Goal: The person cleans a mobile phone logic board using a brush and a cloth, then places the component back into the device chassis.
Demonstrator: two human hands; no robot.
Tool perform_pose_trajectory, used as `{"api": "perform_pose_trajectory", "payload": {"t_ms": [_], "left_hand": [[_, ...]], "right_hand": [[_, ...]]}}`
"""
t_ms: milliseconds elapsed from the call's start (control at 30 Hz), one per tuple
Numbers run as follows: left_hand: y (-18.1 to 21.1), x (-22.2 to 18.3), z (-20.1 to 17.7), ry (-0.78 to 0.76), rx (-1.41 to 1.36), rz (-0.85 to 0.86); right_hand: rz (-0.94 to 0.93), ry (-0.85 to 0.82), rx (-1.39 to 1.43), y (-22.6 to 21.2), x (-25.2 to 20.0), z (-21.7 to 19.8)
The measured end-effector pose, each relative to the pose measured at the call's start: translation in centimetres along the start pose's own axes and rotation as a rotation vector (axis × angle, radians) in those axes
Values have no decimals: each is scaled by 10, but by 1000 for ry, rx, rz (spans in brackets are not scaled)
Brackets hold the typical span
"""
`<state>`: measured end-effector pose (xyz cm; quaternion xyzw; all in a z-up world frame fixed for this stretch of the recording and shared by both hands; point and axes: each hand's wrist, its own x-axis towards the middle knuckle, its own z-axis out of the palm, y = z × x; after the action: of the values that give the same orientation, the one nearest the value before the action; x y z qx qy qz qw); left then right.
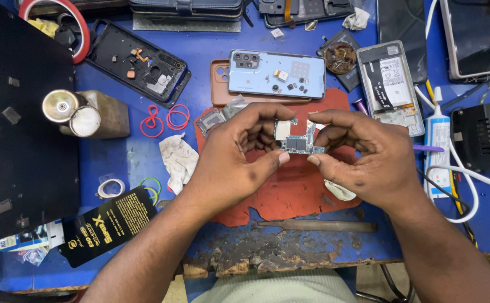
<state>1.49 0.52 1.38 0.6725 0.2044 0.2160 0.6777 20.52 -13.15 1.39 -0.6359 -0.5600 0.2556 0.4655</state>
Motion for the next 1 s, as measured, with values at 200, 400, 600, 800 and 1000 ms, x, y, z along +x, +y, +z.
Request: {"api": "perform_pose_trajectory", "payload": {"t_ms": [200,400,600,800,1000], "left_hand": [[23,2,-25,-44,333,-22],[13,1,-33,427,608,127],[-5,1,-22,279,879,698],[-7,1,-21,456,867,780],[20,-37,-27,721,771,923]], "right_hand": [[56,-115,-18,-5,5,-5],[75,-364,-232,-3,9,-1],[19,-441,-405,-4,9,3],[-59,-435,-512,1,9,6],[-85,-431,-409,0,5,1]]}}
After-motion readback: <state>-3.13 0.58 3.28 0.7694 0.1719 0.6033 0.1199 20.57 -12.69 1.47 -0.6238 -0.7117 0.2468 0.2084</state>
